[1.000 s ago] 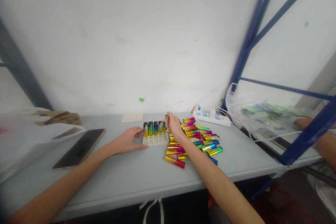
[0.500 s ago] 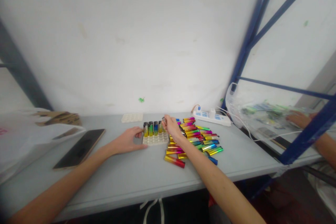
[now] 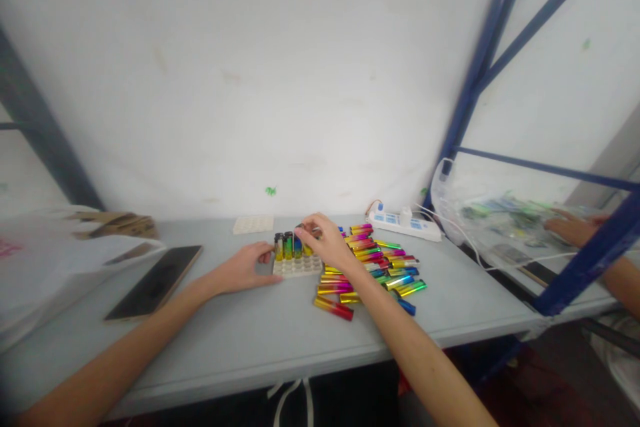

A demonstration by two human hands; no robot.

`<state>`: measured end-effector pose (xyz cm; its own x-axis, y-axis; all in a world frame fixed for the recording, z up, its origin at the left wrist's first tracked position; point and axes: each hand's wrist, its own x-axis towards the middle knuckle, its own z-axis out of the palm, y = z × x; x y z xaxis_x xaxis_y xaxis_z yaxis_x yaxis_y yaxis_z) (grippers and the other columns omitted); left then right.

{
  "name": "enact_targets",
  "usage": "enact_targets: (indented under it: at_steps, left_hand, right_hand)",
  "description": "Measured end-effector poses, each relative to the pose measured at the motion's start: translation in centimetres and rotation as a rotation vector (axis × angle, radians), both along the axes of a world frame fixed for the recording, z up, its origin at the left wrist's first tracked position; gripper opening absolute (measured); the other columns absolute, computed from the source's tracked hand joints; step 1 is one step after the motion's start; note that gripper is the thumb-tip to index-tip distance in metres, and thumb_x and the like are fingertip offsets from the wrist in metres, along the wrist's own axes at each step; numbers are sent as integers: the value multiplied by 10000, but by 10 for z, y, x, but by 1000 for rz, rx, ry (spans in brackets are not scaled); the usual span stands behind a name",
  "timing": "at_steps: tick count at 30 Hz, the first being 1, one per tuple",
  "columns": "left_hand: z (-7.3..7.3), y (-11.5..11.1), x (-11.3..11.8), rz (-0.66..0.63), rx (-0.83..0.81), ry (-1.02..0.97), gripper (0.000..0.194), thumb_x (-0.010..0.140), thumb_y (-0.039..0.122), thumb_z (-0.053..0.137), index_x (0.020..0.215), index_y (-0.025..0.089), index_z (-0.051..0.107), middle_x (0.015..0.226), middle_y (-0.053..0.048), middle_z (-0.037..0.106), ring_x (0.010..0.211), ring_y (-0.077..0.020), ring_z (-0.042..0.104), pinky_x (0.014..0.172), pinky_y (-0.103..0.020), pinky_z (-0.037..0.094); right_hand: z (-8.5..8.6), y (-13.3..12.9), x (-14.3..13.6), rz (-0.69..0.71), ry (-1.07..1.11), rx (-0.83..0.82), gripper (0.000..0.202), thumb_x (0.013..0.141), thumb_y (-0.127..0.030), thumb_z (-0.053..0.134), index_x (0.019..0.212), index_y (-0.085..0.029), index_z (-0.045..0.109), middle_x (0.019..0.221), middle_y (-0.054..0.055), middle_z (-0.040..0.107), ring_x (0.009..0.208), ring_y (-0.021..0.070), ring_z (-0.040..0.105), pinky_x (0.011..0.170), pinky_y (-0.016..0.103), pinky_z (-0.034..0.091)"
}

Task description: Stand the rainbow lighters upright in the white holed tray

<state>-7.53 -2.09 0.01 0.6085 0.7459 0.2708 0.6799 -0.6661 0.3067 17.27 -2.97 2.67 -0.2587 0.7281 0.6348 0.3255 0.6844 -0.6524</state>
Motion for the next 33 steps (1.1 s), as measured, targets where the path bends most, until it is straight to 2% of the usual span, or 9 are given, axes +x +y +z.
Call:
enact_targets:
  at_steps: [2,5,11,17,22,25,28,30,33]
  left_hand:
    - [0,0,0,3,2,1,488,740,642,684,852,177,589,820,-25,594,751,-209,562,689,-294,400]
    - [1,-1,1,5,-3,7,490,742,646,680,855,177,589,823,-26,597,757,-211,561,689,-295,398]
    - [-2,1,0,5,-10,2,515,736,662,682,875,174,592,843,-33,599,769,-213,560,703,-299,404]
    - [-4,3,-1,-5,-11,-14,521,734,669,676,879,175,600,846,-35,600,771,-214,560,700,-299,403]
    - [0,2,-2,5,-40,-2,543,718,675,681,900,169,606,848,-38,608,762,-214,568,685,-295,403]
    - [3,3,-8,15,-94,15,557,692,679,694,909,173,607,849,-32,613,750,-210,577,672,-289,409]
    - [7,7,-21,24,-189,54,596,654,691,715,930,174,606,847,-22,606,749,-205,584,661,-281,422]
    - [11,11,-31,26,-240,78,618,624,687,734,948,177,608,852,-16,604,765,-206,586,669,-278,433]
    - [20,12,-44,52,-300,121,614,597,660,751,950,182,597,854,-12,601,780,-209,588,683,-282,449]
  right_hand:
    - [0,0,2,-95,-119,67,292,934,-475,612,909,-186,643,783,11,613,729,149,564,690,261,441]
    - [-1,2,5,-152,-288,49,252,938,-427,629,919,-179,666,664,-11,629,611,138,561,623,251,409]
    - [-1,4,12,-188,-441,0,225,944,-396,636,952,-181,703,766,42,738,693,168,667,651,248,441]
    - [-1,6,16,-160,-526,-2,257,956,-428,617,938,-192,718,764,34,747,667,155,659,625,238,413]
    - [0,8,22,-394,-605,25,530,875,-655,609,642,-184,679,578,29,664,546,154,575,559,265,329]
    - [-2,13,28,-455,-537,81,588,979,-605,466,628,-176,662,552,23,625,530,144,544,581,269,343]
    - [-9,23,34,-418,-493,116,434,1030,-443,450,824,-161,708,693,40,683,633,157,605,672,265,426]
    - [-16,32,35,-332,-519,142,285,1004,-359,523,1016,-145,710,915,90,726,844,189,663,827,290,478]
    - [-29,43,30,-197,-638,160,351,974,-330,577,1242,-116,649,1244,171,666,1201,253,591,1065,379,423]
